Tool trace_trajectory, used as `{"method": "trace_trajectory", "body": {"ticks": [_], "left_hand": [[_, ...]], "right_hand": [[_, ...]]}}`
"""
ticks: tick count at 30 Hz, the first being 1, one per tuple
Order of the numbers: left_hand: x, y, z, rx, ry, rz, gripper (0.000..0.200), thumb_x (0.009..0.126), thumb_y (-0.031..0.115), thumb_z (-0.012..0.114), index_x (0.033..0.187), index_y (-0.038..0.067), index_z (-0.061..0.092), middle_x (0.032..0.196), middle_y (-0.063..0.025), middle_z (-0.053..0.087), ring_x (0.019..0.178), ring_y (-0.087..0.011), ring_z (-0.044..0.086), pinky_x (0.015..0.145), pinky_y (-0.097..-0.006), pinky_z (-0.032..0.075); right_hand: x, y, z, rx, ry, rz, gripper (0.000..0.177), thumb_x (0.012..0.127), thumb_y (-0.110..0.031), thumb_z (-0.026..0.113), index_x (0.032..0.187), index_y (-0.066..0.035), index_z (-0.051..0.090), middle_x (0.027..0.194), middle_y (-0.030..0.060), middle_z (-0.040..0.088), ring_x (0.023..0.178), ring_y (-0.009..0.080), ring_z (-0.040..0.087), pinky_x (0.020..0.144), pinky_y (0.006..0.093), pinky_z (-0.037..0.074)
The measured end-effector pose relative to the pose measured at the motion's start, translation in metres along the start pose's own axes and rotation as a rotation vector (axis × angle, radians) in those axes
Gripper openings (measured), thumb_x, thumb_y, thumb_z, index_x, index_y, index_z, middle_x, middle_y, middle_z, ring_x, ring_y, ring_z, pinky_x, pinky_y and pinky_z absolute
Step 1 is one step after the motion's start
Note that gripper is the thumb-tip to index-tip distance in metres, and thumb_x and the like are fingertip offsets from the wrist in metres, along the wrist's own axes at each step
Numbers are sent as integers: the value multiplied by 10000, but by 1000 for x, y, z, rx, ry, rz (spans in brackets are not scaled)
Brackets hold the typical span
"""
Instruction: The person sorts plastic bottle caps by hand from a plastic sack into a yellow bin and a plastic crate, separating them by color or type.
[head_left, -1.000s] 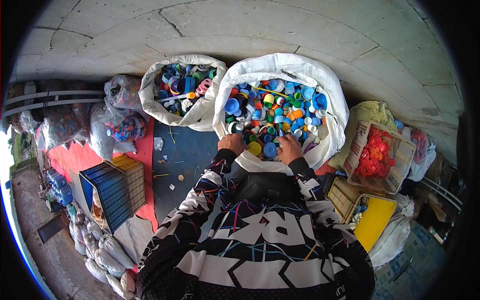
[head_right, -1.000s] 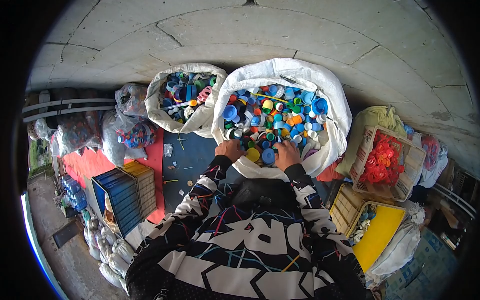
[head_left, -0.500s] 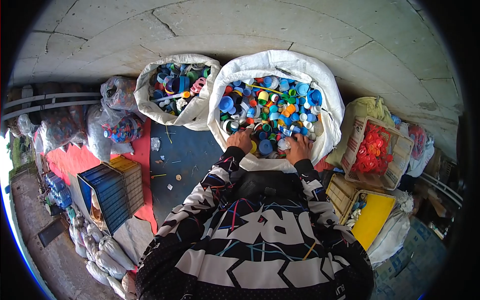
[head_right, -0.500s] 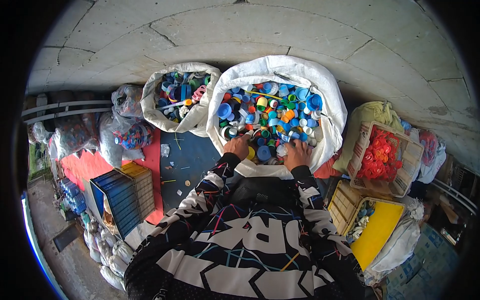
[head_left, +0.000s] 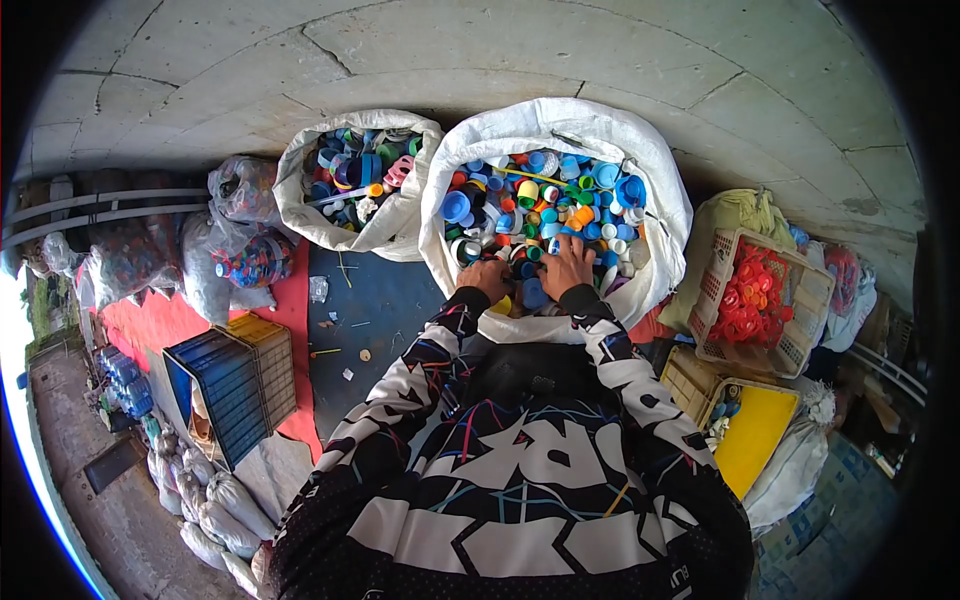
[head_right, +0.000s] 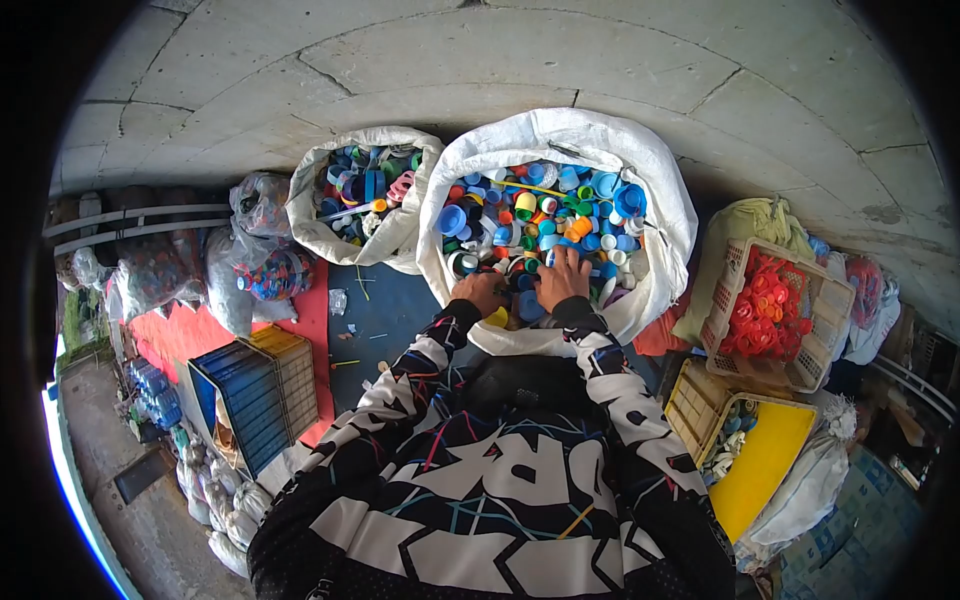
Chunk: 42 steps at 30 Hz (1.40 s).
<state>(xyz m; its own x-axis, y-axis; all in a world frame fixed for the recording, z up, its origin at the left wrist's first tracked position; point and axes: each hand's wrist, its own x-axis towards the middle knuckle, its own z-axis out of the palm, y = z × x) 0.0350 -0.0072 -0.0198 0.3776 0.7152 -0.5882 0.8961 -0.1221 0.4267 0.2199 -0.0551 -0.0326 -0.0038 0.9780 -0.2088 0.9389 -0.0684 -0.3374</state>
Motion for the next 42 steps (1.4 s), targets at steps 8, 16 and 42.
{"method": "trace_trajectory", "body": {"ticks": [8,16,42], "left_hand": [[5,12,11,80,-35,-148,381,624,335,783,937,146,675,948,-107,667,925,-298,643,762,-401,517],[18,31,12,339,-120,-188,253,666,279,770,869,136,721,938,-58,688,883,-212,670,677,-324,521],[-19,-32,-44,-2003,-479,69,276,772,254,542,947,41,543,891,-78,520,534,-99,395,445,-213,306]], "right_hand": [[18,-16,14,-112,-162,157,198,789,-217,578,904,-135,717,1438,86,293,1326,292,232,969,558,253],[25,-13,19,-140,-213,194,227,847,-243,523,958,-189,715,1486,78,216,1371,290,157,995,605,204],[-2,50,-29,1232,376,445,245,723,-154,661,954,-83,617,1079,108,547,939,252,543,806,385,425]]}}
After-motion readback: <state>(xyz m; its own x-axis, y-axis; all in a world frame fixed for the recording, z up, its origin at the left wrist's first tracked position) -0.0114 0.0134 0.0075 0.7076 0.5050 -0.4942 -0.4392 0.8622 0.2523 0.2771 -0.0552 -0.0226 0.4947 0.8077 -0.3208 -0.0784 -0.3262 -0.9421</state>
